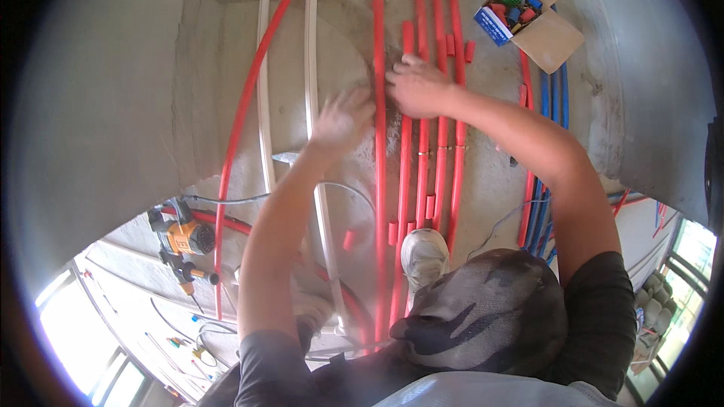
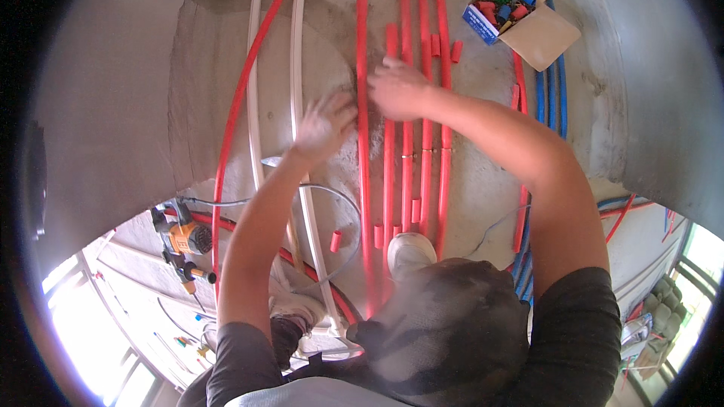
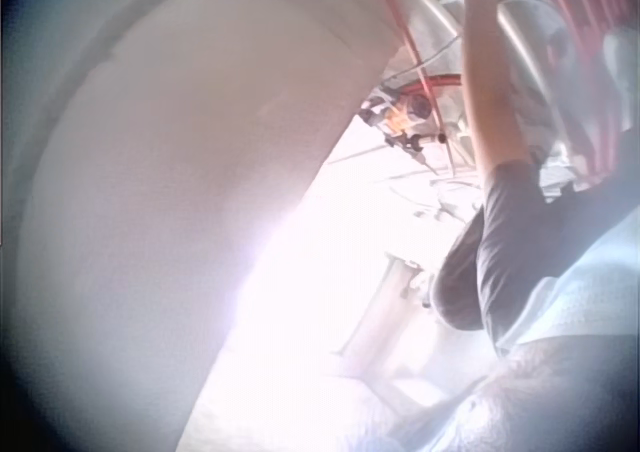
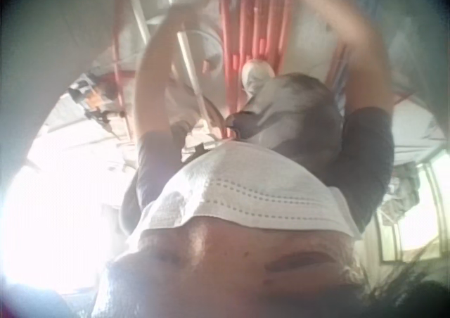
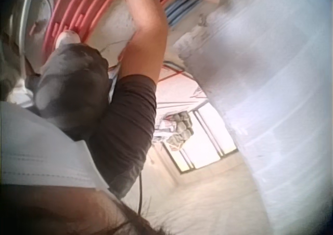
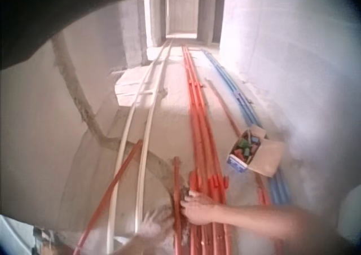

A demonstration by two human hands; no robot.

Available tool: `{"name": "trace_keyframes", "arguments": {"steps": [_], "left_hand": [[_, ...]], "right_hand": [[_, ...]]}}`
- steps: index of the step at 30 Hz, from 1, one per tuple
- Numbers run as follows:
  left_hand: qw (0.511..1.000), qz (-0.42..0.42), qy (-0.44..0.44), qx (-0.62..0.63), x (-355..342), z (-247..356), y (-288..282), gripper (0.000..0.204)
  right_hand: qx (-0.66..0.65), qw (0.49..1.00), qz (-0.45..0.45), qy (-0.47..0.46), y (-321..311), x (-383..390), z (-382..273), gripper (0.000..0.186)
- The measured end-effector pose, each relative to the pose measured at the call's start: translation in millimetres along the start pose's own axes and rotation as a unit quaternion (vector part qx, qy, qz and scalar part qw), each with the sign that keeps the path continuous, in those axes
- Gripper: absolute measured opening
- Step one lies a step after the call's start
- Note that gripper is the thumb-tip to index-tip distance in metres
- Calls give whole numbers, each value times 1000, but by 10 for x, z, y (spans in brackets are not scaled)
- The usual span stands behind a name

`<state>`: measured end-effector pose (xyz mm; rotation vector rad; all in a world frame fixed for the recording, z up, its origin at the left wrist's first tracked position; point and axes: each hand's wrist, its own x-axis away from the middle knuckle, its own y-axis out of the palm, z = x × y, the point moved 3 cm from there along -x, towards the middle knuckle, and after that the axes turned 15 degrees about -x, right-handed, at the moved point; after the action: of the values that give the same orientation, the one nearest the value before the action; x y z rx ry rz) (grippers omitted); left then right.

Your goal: The person installs red and blue plastic pipes on a concrete ceiling. They use a power drill to create holes, insert wall plugs, and secure the pipes with a hammer and clips. The person also uses pliers to cut pipe segments and arranges them in parallel lines.

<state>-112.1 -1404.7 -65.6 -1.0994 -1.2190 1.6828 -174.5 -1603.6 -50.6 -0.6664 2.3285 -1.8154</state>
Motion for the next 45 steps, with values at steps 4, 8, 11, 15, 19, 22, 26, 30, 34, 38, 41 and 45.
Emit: {"name": "trace_keyframes", "arguments": {"steps": [4, 8, 11, 15, 19, 22, 26, 30, 34, 38, 41, 45], "left_hand": [[997, 47, -64, 11, -424, -361, 84, 30], [985, 19, -171, 14, -276, -136, -27, 36], [994, -26, -105, -1, 22, 335, -131, 38], [996, -53, -66, 8, 27, 471, -68, 33], [988, -42, -139, 59, -65, 410, 60, 26], [984, 6, -170, 58, -40, 410, 86, 21], [972, 67, -218, 52, -30, 382, 56, 20], [965, 71, -239, 79, 39, 350, 128, 21], [955, 59, -258, 131, 152, 223, 49, 26], [951, 124, -250, 133, 191, 144, 40, 32], [943, 125, -275, 138, 292, 124, 89, 38], [936, 86, -297, 169, 185, 182, 39, 51]], "right_hand": [[-68, 994, 68, -55, -166, -83, 204, 13], [-57, 995, -69, -38, -277, 130, 74, 16], [-107, 993, -39, -36, -94, 154, 14, 14], [-96, 992, 80, -33, 15, 4, 82, 17], [-68, 981, 181, -33, -63, -76, 283, 23], [-79, 994, -57, 46, -100, -197, 152, 27], [-43, 998, -31, 29, 16, -177, 94, 30], [-79, 993, 53, 67, -60, -239, 199, 34], [-120, 981, -147, 28, -22, -132, -334, 21], [-213, 958, -119, -149, 317, 263, -742, 18], [-171, 976, -136, 9, 178, 90, -600, 18], [-85, 994, 63, 21, 122, 154, -461, 22]]}}
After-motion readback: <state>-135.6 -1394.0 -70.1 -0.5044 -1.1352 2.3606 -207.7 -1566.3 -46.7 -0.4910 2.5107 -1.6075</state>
